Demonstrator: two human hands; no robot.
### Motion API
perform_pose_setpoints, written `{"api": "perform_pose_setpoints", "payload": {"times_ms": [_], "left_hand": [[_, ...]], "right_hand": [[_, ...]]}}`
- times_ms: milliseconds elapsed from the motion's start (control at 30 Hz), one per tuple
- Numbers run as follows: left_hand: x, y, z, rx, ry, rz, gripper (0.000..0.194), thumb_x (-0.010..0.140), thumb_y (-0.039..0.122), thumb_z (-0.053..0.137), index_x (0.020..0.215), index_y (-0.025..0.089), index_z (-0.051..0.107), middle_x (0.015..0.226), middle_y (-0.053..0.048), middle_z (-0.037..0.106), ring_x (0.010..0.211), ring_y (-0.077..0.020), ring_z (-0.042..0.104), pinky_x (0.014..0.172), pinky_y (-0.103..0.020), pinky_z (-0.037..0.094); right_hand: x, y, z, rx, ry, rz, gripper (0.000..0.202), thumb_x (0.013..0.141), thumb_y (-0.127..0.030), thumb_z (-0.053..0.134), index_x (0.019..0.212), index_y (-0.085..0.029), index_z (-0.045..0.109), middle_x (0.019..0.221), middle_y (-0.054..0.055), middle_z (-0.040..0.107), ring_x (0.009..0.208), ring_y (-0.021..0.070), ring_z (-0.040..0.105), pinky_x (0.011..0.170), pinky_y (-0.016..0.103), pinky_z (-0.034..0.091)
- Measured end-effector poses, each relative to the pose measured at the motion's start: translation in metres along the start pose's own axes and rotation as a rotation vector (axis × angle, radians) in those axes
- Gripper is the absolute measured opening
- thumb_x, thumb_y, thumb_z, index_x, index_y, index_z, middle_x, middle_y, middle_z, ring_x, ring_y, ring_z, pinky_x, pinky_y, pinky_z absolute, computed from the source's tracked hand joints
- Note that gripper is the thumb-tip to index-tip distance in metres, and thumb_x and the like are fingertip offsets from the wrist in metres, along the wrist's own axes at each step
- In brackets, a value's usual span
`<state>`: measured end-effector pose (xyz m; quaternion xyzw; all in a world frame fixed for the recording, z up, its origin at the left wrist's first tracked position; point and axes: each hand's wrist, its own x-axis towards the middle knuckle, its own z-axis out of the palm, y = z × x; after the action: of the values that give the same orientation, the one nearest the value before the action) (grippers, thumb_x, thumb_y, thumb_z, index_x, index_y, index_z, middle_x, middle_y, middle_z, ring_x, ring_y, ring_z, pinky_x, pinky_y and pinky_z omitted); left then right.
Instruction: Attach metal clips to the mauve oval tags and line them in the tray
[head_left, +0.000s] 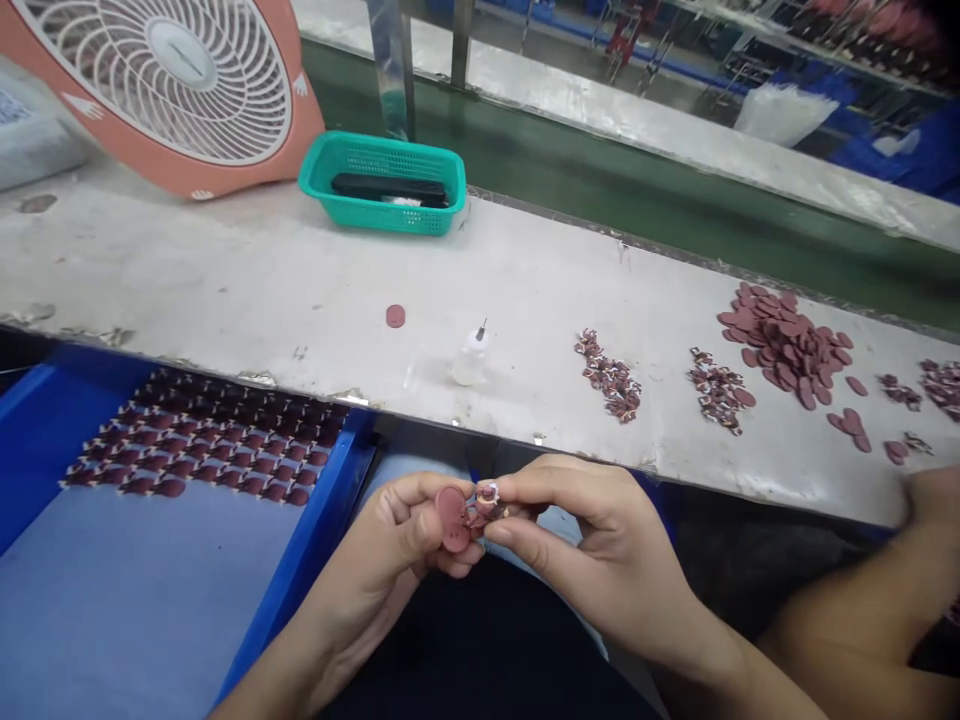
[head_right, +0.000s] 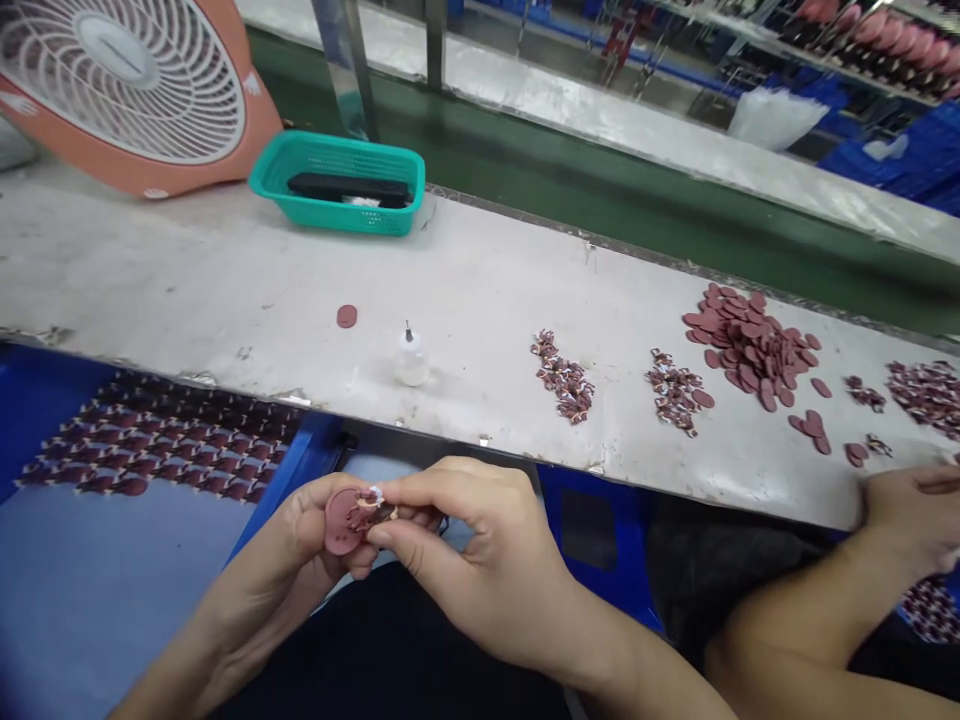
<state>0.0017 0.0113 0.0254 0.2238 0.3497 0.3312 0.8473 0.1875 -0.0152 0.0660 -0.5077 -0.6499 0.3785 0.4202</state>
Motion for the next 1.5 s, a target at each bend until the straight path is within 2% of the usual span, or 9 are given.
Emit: {"api": "perform_pose_setpoints", "payload": {"times_ms": [133,333,567,833,1000,1100,1367,1500], "left_hand": [[0.001,-0.001,-0.001,-0.010,0.026,-0.027,0.035,0.063,0.049,0.090,0.069,0.017,0.077,0.064,-0.001,0.066,0.058,-0.0106,0.059,0.056,-0.018,0.050],[0.002,-0.003,-0.005,-0.004,0.040,-0.045,0.040,0.060,0.051,0.091,0.077,0.017,0.079,0.061,-0.001,0.067,0.055,-0.0116,0.061,0.053,-0.019,0.052],[0.003,-0.004,-0.006,-0.031,0.044,-0.057,0.040,0.059,0.051,0.091,0.063,0.016,0.072,0.061,-0.001,0.067,0.054,-0.0110,0.062,0.054,-0.018,0.052],[0.005,-0.002,-0.005,-0.033,0.054,-0.075,0.043,0.057,0.052,0.092,0.062,0.015,0.070,0.061,-0.001,0.067,0.052,-0.0098,0.061,0.052,-0.018,0.051],[0.004,-0.002,-0.005,-0.035,0.069,-0.105,0.043,0.055,0.051,0.093,0.064,0.015,0.071,0.059,-0.001,0.066,0.050,-0.0096,0.059,0.052,-0.018,0.051],[0.002,-0.002,-0.005,-0.064,0.081,-0.109,0.041,0.055,0.048,0.094,0.072,0.017,0.075,0.058,0.000,0.066,0.050,-0.0092,0.059,0.051,-0.017,0.050],[-0.003,-0.003,-0.001,-0.084,0.049,-0.129,0.034,0.060,0.043,0.093,0.078,0.019,0.078,0.060,-0.001,0.071,0.054,-0.0102,0.064,0.053,-0.016,0.051],[-0.010,-0.001,0.003,-0.117,-0.024,-0.126,0.034,0.058,0.044,0.093,0.079,0.022,0.078,0.057,0.001,0.070,0.051,-0.0097,0.063,0.052,-0.016,0.050]], "right_hand": [[0.003,0.000,0.002,-0.035,-0.026,-0.036,0.016,0.087,-0.014,0.075,0.101,-0.022,0.075,0.085,-0.001,0.077,0.074,0.0107,0.070,0.068,0.022,0.056],[0.006,-0.001,0.002,-0.061,-0.062,-0.072,0.019,0.088,-0.015,0.074,0.104,-0.025,0.073,0.085,-0.002,0.078,0.073,0.0114,0.070,0.069,0.024,0.056],[0.007,0.000,0.001,-0.090,-0.085,-0.112,0.021,0.088,-0.014,0.073,0.106,-0.025,0.073,0.085,-0.002,0.077,0.073,0.0112,0.069,0.071,0.024,0.056],[0.010,0.002,0.000,-0.105,-0.116,-0.156,0.021,0.090,-0.012,0.070,0.107,-0.023,0.072,0.087,-0.002,0.077,0.075,0.0104,0.069,0.073,0.023,0.055],[0.011,0.001,0.000,-0.143,-0.140,-0.205,0.026,0.093,-0.013,0.065,0.114,-0.027,0.068,0.086,-0.001,0.076,0.073,0.0125,0.069,0.071,0.026,0.056],[0.011,0.001,0.000,-0.151,-0.149,-0.243,0.027,0.093,-0.012,0.064,0.115,-0.027,0.066,0.086,0.000,0.076,0.073,0.0133,0.070,0.072,0.027,0.058],[0.004,-0.005,-0.003,-0.149,-0.175,-0.266,0.029,0.092,-0.007,0.065,0.117,-0.022,0.064,0.088,0.002,0.076,0.073,0.0133,0.069,0.067,0.026,0.058],[0.001,-0.016,-0.006,-0.148,-0.211,-0.276,0.045,0.090,-0.007,0.066,0.131,-0.026,0.061,0.091,0.004,0.077,0.075,0.0159,0.072,0.067,0.026,0.062]]}}
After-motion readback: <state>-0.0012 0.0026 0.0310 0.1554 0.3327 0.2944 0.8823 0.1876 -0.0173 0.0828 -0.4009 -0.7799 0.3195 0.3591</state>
